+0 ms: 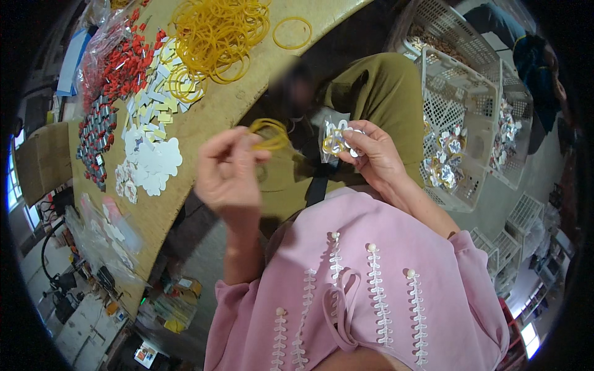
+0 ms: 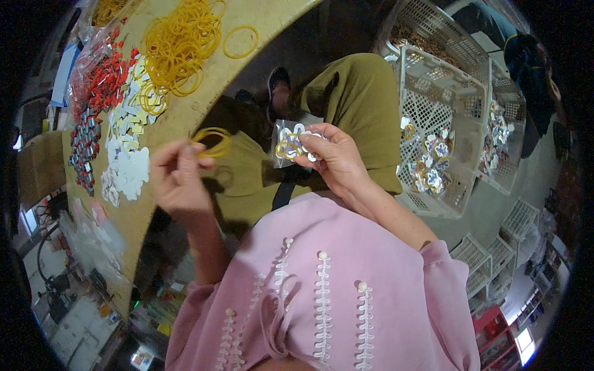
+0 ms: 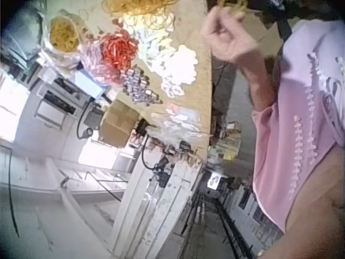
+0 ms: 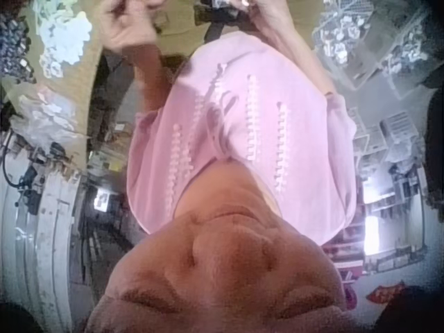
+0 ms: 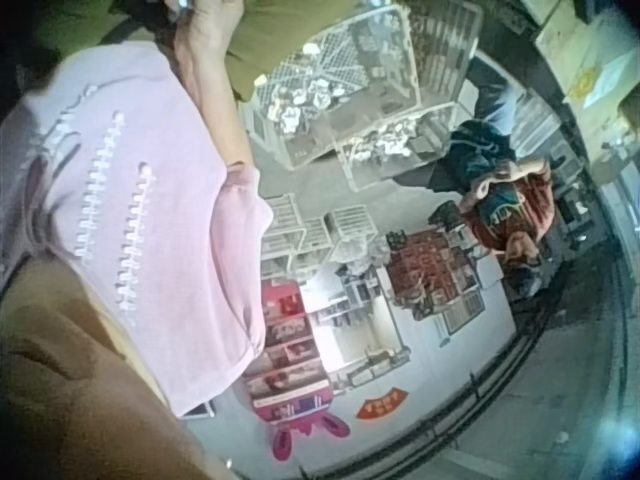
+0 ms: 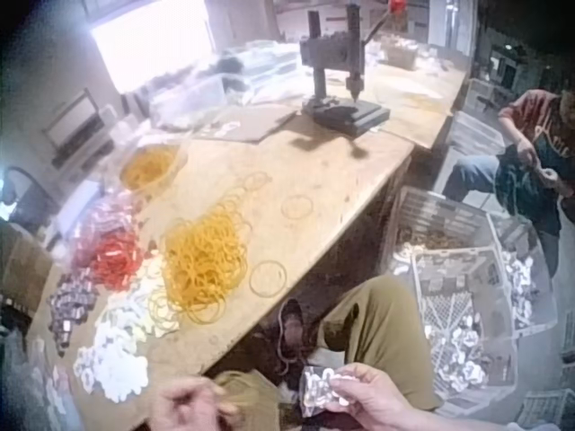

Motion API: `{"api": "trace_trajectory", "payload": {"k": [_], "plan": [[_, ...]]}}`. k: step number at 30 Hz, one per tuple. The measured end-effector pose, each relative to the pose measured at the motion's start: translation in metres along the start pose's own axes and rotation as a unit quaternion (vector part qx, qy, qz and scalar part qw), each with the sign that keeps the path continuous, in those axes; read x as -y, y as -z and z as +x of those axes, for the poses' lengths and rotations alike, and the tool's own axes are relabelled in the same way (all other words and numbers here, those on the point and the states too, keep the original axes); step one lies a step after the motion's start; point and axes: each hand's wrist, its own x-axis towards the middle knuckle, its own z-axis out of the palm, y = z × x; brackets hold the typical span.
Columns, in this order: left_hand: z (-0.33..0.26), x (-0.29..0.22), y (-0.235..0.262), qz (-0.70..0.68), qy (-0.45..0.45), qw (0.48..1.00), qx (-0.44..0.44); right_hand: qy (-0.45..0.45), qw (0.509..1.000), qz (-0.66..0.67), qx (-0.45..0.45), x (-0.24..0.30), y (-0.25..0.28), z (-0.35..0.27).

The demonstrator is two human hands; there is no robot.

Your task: The person assembles small craft kits by placing white cutouts and yellow rubber bands into clear plastic bags. They seal each bag and place it into a white basket. The process is repeated for multiple units.

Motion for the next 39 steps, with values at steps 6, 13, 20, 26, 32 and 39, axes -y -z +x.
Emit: {"api": "trace_trajectory", "payload": {"k": [6, 13, 20, 26, 32, 39], "plan": [[0.073, -0.017, 0.039, 0.347, -0.24, 0.899, -0.114, 0.01, 1.0, 0.005, 0.017, 0.008, -0.009, -0.007], [0.007, -0.006, 0.001, 0.218, -0.117, 0.934, 0.257, 0.014, 0.999, -0.02, 0.026, 0.014, -0.023, -0.015], [-0.003, 0.017, -0.006, 0.225, -0.12, 0.924, 0.285, 0.0, 0.999, -0.048, 0.021, 0.009, -0.019, -0.013], [-0.002, 0.022, -0.005, 0.245, -0.161, 0.914, 0.28, -0.013, 0.998, -0.043, 0.05, 0.008, -0.017, -0.012], [-0.009, 0.018, -0.007, 0.189, -0.04, 0.953, 0.235, -0.016, 0.999, -0.035, 0.028, 0.008, -0.027, -0.016], [-0.011, 0.021, -0.008, 0.026, 0.031, 0.989, 0.143, -0.023, 0.998, -0.032, 0.043, 0.001, -0.015, -0.009]]}}
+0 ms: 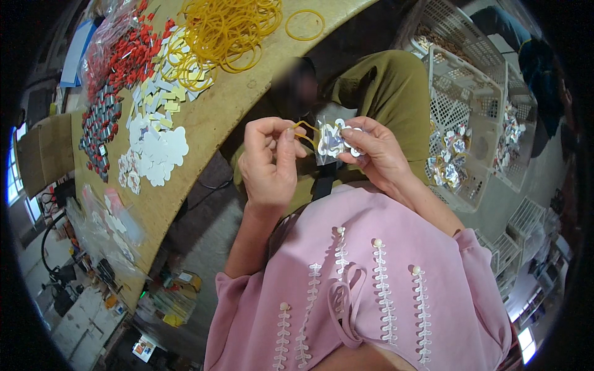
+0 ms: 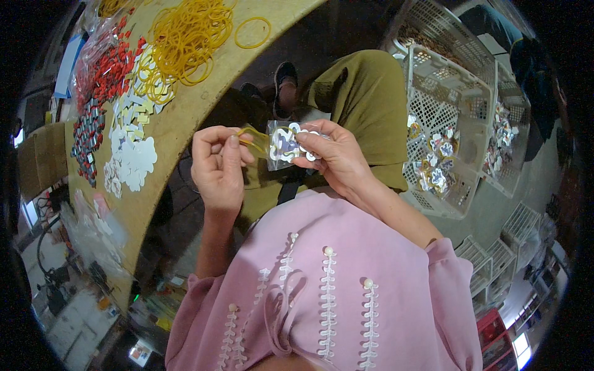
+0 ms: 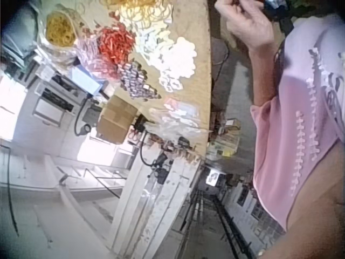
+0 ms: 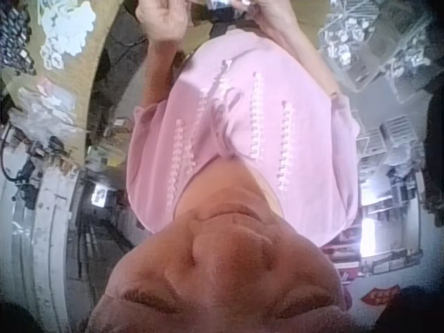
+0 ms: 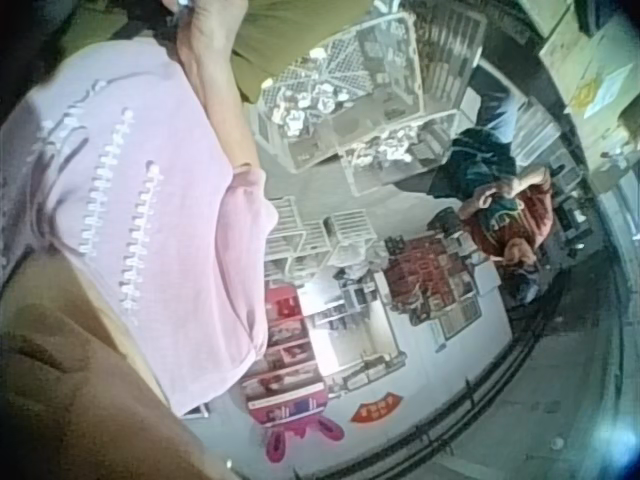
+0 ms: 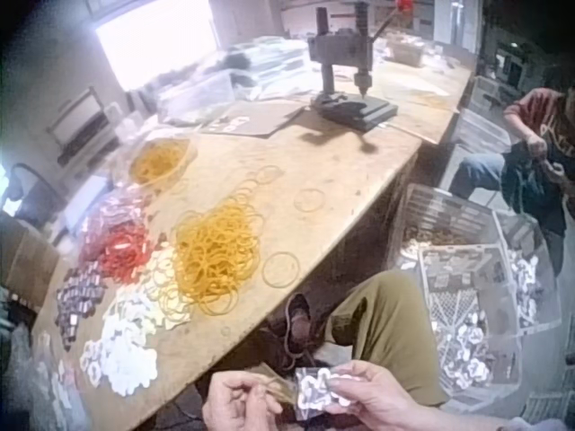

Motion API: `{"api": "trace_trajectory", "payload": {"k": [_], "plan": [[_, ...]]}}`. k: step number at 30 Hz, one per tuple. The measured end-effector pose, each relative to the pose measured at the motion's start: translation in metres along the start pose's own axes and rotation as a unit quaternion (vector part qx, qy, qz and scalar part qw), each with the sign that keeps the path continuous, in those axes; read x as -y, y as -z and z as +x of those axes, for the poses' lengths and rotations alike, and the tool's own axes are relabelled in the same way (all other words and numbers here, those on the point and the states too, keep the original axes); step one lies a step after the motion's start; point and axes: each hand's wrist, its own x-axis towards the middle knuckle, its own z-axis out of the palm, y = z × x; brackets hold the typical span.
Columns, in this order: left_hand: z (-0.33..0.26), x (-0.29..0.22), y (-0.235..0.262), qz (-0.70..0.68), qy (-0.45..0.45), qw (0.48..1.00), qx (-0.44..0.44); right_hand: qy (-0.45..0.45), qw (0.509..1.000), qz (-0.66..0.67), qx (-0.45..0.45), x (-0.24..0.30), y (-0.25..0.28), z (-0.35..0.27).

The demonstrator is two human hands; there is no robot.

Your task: The person assembles small craft kits by placing white cutouts and yellow rubber bands into clear plastic bags. They seal each bag and place it into a white basket. The process is repeated for multiple units.

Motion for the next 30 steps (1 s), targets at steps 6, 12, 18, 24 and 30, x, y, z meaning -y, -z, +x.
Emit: {"api": "trace_trajectory", "payload": {"k": [6, 12, 18, 24, 30], "plan": [[0.02, -0.023, 0.018, 0.015, -0.077, 0.995, -0.055, -0.043, 0.998, 0.034, 0.011, 0.005, 0.008, 0.005], [0.078, -0.048, 0.071, 0.274, -0.223, 0.906, -0.235, -0.028, 0.992, 0.104, 0.058, 0.016, 0.01, -0.004], [0.029, -0.036, 0.027, 0.049, -0.016, 0.999, 0.011, -0.078, 0.967, 0.203, 0.13, 0.026, 0.007, -0.004], [0.014, -0.014, -0.007, 0.021, 0.121, 0.989, 0.087, -0.059, 0.977, 0.135, 0.153, 0.025, -0.003, -0.004], [0.03, 0.004, 0.002, -0.173, 0.219, 0.958, 0.057, -0.092, 0.976, 0.111, 0.162, 0.036, -0.003, -0.006]]}}
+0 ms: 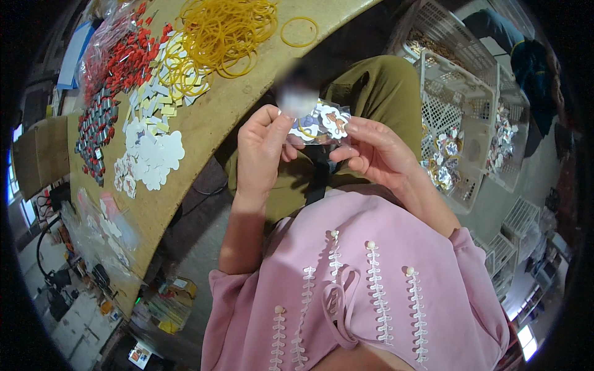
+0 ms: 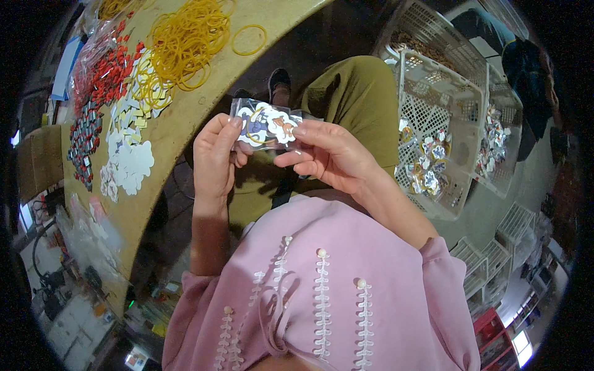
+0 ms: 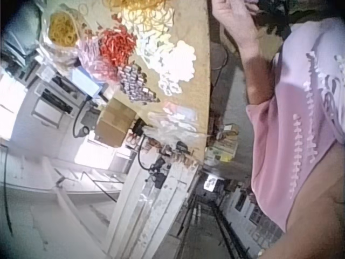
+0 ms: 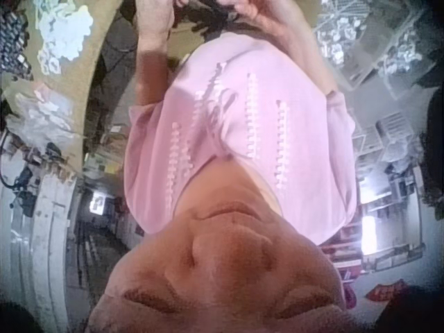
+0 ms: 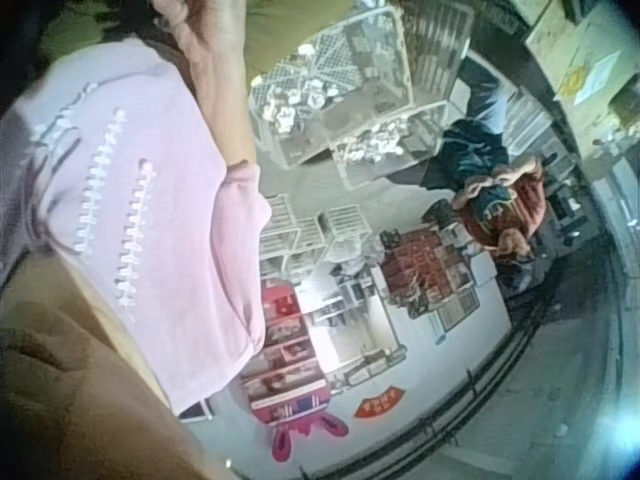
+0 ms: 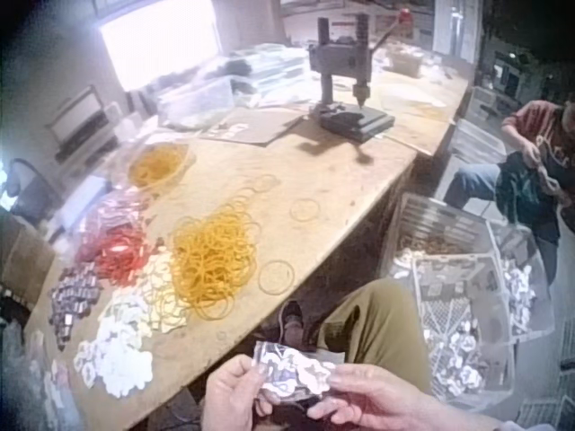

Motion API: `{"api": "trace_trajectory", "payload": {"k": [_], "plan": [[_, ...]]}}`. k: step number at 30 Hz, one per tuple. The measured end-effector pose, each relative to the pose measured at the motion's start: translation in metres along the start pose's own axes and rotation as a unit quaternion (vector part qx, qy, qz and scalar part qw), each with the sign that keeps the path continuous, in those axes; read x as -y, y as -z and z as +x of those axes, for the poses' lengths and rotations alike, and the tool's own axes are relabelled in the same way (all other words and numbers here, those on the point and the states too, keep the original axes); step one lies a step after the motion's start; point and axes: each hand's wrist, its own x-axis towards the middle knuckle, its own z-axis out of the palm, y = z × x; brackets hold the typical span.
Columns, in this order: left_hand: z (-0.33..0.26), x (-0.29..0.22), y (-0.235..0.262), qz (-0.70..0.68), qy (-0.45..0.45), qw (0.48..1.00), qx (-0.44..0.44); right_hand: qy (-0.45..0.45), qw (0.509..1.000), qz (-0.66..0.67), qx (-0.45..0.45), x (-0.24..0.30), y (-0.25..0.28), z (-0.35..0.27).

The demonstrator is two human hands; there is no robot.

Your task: The person assembles small craft kits by placing white cutouts and yellow rubber bands into clear plastic bags. They seal each bag and place it into a white basket. The process is repeated for multiple units.

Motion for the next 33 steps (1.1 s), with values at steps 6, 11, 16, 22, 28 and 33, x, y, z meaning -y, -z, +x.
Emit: {"api": "trace_trajectory", "payload": {"k": [6, 11, 16, 22, 28, 33], "plan": [[-0.003, 0.009, 0.003, -0.012, -0.03, 0.999, 0.022, 0.036, 0.998, -0.058, 0.014, 0.002, 0.003, -0.002], [-0.017, 0.0, 0.011, 0.098, -0.176, 0.977, 0.073, 0.202, 0.949, -0.24, 0.035, -0.003, -0.002, -0.01], [-0.019, 0.002, 0.023, 0.202, -0.349, 0.912, 0.068, 0.247, 0.918, -0.296, 0.093, -0.006, -0.002, -0.012], [-0.028, -0.004, 0.018, 0.272, -0.411, 0.867, 0.079, 0.234, 0.938, -0.246, 0.07, -0.009, -0.009, -0.016], [-0.041, -0.007, 0.01, 0.349, -0.454, 0.817, 0.068, 0.227, 0.947, -0.212, 0.075, -0.009, -0.012, -0.018], [-0.048, -0.01, 0.009, 0.375, -0.426, 0.818, 0.095, 0.199, 0.96, -0.185, 0.072, -0.009, -0.006, -0.015]]}}
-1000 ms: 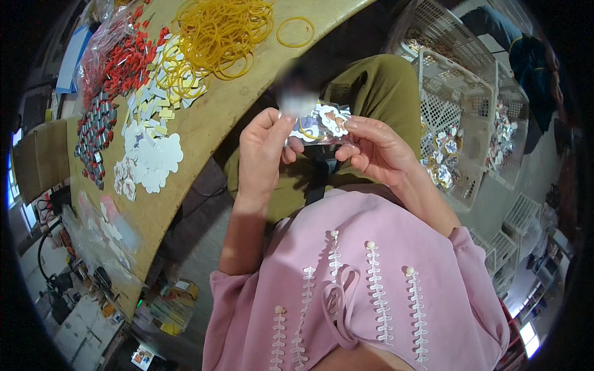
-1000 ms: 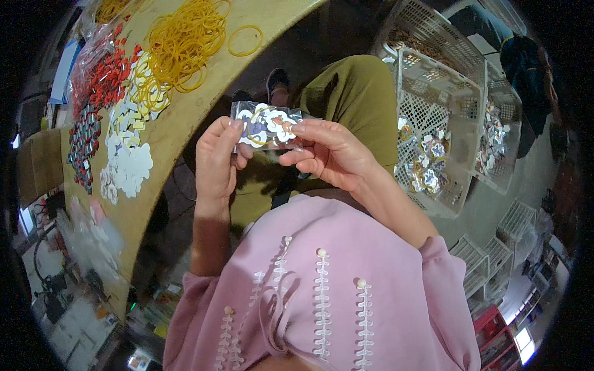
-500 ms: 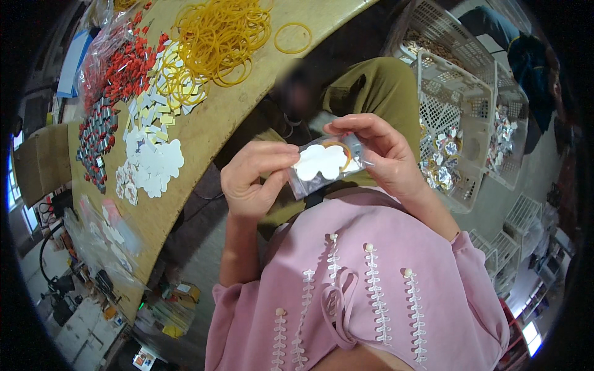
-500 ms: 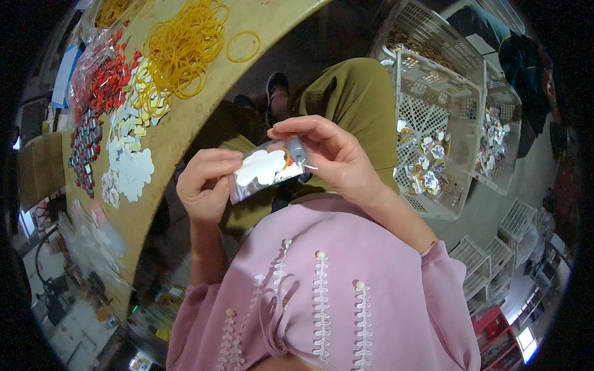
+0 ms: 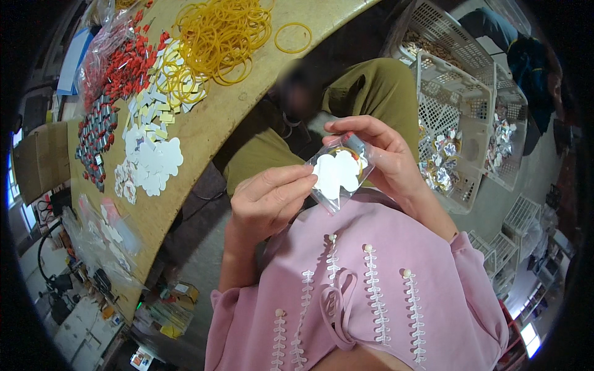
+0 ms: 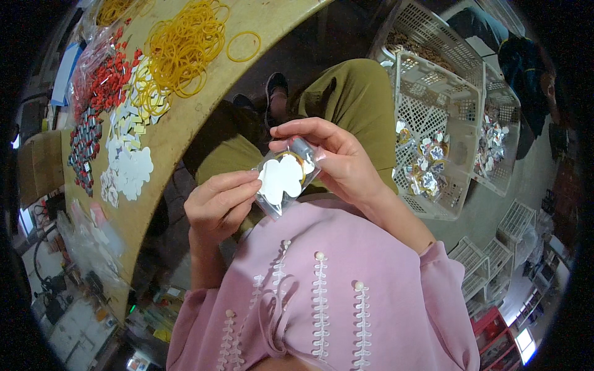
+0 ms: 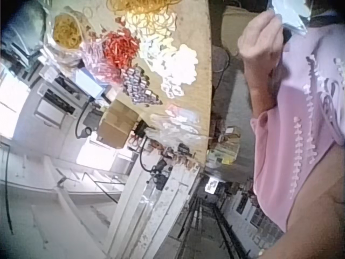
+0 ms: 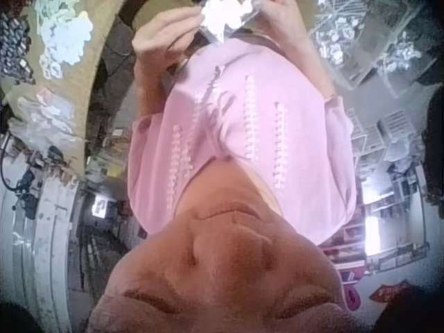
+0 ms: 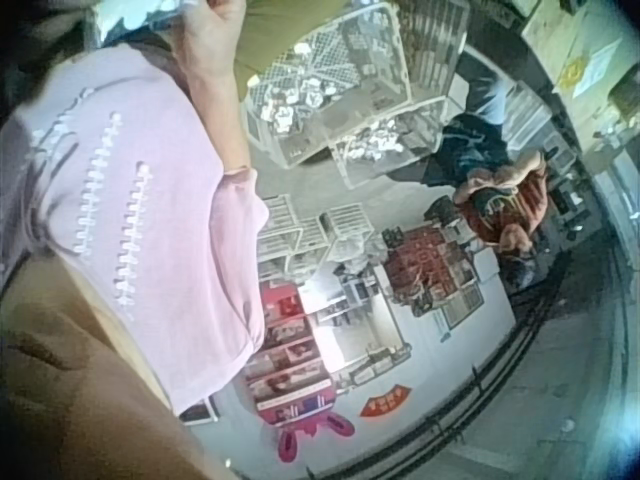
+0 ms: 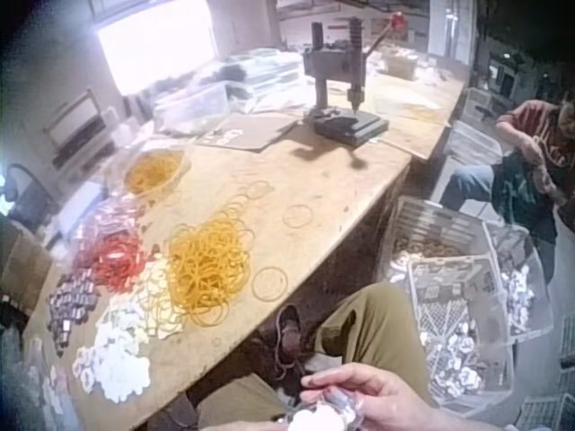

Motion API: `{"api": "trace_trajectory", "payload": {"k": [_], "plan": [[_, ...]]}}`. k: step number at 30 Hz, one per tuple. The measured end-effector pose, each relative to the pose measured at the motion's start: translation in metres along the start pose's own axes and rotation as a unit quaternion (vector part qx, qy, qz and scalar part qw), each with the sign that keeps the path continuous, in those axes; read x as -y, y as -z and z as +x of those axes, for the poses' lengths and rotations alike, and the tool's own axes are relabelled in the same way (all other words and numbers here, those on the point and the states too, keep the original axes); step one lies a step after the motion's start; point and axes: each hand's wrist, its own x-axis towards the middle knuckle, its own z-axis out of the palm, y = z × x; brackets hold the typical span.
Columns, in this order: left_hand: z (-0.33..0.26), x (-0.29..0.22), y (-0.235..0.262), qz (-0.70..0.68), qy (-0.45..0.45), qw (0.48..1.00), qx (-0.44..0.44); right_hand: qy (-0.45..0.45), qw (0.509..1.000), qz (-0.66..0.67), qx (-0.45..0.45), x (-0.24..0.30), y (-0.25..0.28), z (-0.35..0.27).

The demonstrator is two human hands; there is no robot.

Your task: The person assembles small craft kits by placing white cutouts and yellow rubber bands into clear plastic bags. They seal each bag and place it into a white basket. The process is repeated for multiple units.

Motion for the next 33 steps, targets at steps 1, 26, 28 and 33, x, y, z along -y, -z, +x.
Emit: {"api": "trace_trajectory", "payload": {"k": [1, 26, 28, 33], "plan": [[-0.001, 0.0, 0.0, 0.002, 0.004, 1.0, 0.002, -0.008, 1.0, 0.007, -0.007, 0.0, 0.0, 0.0], [-0.034, 0.026, -0.033, -0.496, 0.358, 0.773, -0.167, -0.057, 0.996, -0.057, -0.034, -0.005, -0.007, -0.004], [-0.034, 0.026, -0.034, -0.504, 0.378, 0.757, -0.174, -0.073, 0.995, -0.034, -0.052, -0.001, -0.011, -0.004], [-0.038, 0.027, -0.035, -0.52, 0.401, 0.733, -0.177, -0.122, 0.988, 0.069, -0.07, -0.002, -0.005, -0.002]]}}
